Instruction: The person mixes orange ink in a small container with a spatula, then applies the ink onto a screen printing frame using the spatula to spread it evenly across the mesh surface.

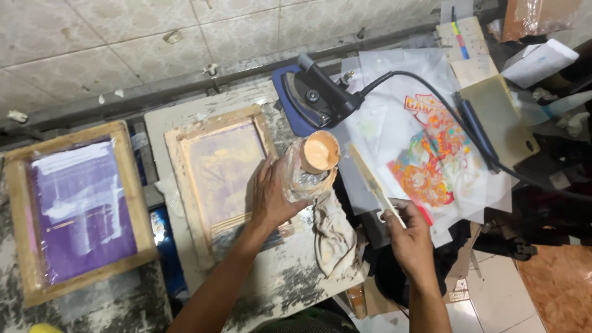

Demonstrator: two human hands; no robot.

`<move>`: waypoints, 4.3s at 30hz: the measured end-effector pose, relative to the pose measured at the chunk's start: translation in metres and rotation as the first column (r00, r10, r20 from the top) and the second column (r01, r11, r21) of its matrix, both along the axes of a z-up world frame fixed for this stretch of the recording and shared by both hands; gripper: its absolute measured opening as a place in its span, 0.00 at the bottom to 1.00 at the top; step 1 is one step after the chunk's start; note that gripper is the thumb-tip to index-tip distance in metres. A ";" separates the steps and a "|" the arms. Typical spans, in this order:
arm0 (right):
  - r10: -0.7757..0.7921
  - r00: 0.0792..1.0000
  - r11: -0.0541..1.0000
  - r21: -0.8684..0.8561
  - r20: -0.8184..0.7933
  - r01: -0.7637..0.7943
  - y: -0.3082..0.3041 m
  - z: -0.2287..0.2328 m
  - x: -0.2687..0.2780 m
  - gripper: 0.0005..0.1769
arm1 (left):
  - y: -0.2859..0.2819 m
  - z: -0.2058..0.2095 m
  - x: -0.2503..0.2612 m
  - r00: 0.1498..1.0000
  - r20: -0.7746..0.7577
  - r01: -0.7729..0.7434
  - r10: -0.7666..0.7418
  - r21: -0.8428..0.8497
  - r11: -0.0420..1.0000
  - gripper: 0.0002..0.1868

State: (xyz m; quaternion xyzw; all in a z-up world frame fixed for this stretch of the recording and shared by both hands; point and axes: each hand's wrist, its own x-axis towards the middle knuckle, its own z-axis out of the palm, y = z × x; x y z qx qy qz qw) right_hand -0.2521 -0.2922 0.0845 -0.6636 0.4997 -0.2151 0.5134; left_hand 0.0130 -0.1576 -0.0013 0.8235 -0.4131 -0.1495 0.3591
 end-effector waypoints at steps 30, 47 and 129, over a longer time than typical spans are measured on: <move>0.434 0.870 0.813 -0.315 -0.235 -0.490 -0.073 0.025 0.055 0.13 | -0.092 -0.035 0.023 0.959 0.276 0.013 0.056 -0.244 0.970 0.52; 0.400 0.664 0.499 -0.458 -0.631 -0.736 -0.067 0.125 0.074 0.12 | -0.064 0.051 0.014 0.998 -0.054 -0.054 0.038 -0.314 0.948 0.51; 0.414 0.787 0.523 -0.587 -0.458 -0.617 0.079 0.126 0.097 0.12 | 0.047 0.105 0.041 0.962 -0.234 0.123 -0.140 -0.086 0.989 0.56</move>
